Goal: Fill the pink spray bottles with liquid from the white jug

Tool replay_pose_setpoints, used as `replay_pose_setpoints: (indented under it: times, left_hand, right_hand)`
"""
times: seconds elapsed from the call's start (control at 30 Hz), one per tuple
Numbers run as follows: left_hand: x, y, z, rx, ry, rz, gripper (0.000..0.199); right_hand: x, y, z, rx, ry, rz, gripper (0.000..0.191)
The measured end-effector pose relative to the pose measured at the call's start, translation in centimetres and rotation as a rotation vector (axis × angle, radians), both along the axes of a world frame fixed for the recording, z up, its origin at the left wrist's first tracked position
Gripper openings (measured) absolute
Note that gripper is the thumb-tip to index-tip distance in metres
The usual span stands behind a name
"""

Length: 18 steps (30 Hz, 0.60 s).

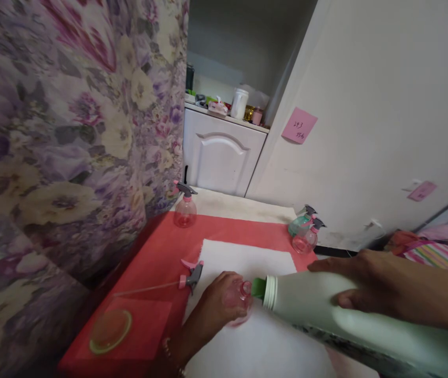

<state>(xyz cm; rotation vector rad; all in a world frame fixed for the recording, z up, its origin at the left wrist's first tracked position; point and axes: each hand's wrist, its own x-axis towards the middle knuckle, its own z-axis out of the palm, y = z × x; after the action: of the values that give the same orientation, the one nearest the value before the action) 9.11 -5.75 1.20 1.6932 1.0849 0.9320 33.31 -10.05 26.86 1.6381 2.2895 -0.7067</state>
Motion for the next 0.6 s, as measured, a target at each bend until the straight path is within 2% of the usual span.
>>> replay_pose_setpoints:
  times: [0.3,0.6]
  left_hand:
    - [0.0,-0.1,-0.1,0.017,-0.002,-0.002,0.043]
    - [0.0,-0.2,1.0,-0.008,0.020,0.003,0.041]
  right_hand:
    - [-0.1,-0.1,0.0,-0.038,0.023,0.004,0.038]
    - [-0.2,-0.1,0.1,-0.029,0.038,0.032,0.039]
